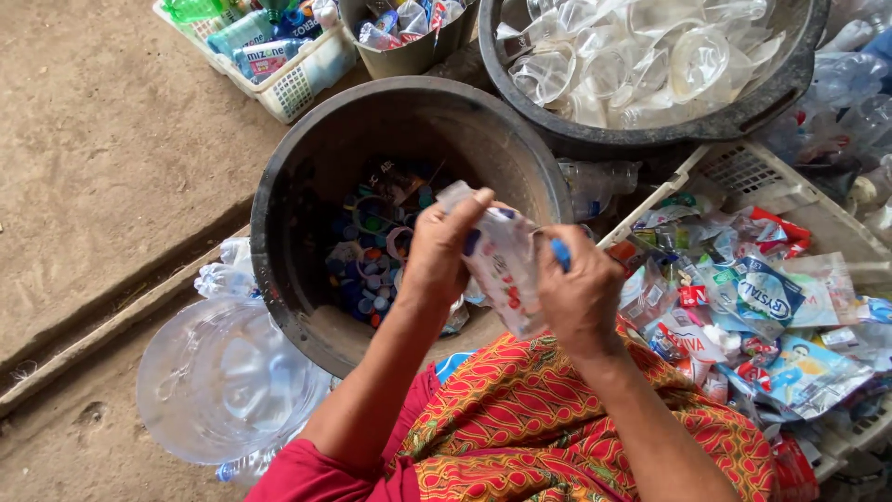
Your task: Sorting plastic bottles by removing caps and cutting them with a utility knife for recycling
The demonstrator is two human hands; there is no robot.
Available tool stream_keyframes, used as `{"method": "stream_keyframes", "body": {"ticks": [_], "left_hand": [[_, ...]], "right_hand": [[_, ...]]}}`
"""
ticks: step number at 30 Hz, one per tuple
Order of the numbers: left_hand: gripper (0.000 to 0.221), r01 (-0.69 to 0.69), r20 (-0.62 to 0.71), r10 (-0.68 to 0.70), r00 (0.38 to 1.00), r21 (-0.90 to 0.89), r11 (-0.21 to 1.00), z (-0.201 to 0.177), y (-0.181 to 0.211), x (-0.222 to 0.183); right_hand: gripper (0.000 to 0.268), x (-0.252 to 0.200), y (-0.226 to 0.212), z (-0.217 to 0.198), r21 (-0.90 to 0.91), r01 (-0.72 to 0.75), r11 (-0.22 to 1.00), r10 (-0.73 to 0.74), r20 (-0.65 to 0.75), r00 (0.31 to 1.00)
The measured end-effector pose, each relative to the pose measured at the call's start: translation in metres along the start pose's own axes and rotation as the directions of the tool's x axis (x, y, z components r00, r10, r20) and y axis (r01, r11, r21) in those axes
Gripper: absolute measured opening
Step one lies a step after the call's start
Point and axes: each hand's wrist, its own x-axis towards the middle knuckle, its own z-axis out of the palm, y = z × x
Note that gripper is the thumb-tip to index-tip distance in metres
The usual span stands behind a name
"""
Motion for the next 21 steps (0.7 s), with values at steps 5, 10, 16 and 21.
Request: {"method": "stream_keyframes", "body": {"ticks": [5, 10, 16, 21], "left_hand": [[0.031, 0.038, 0.154, -0.039, 0.987, 0.005, 0.999, 0.029, 0.022, -0.016], [0.037, 0.116, 0.226, -0.133, 0.965, 0.089, 0.989, 0.024, -0.018, -0.005], [0.027, 0.118, 0.387, -0.115, 0.915, 0.015, 0.993, 0.104, -0.052, -0.009], [0.025, -0.01, 0.643, -0.06, 0.764, 0.106, 0.994, 0.175, -0.084, -0.032]], "right_hand": [[0.012, -0.003, 0.001, -0.019, 0.301, -0.267, 0.915, 0.281, -0.001, 0.96], [0.017, -0.019, 0.015, -0.041, 0.328, -0.281, 0.902, 0.329, -0.101, 0.939], [0.022, -0.041, 0.085, -0.055, 0.434, -0.463, 0.773, 0.569, -0.151, 0.808], [0.008, -0.036, 0.107, -0.1, 0.667, -0.464, 0.583, 0.767, -0.264, 0.585]]}}
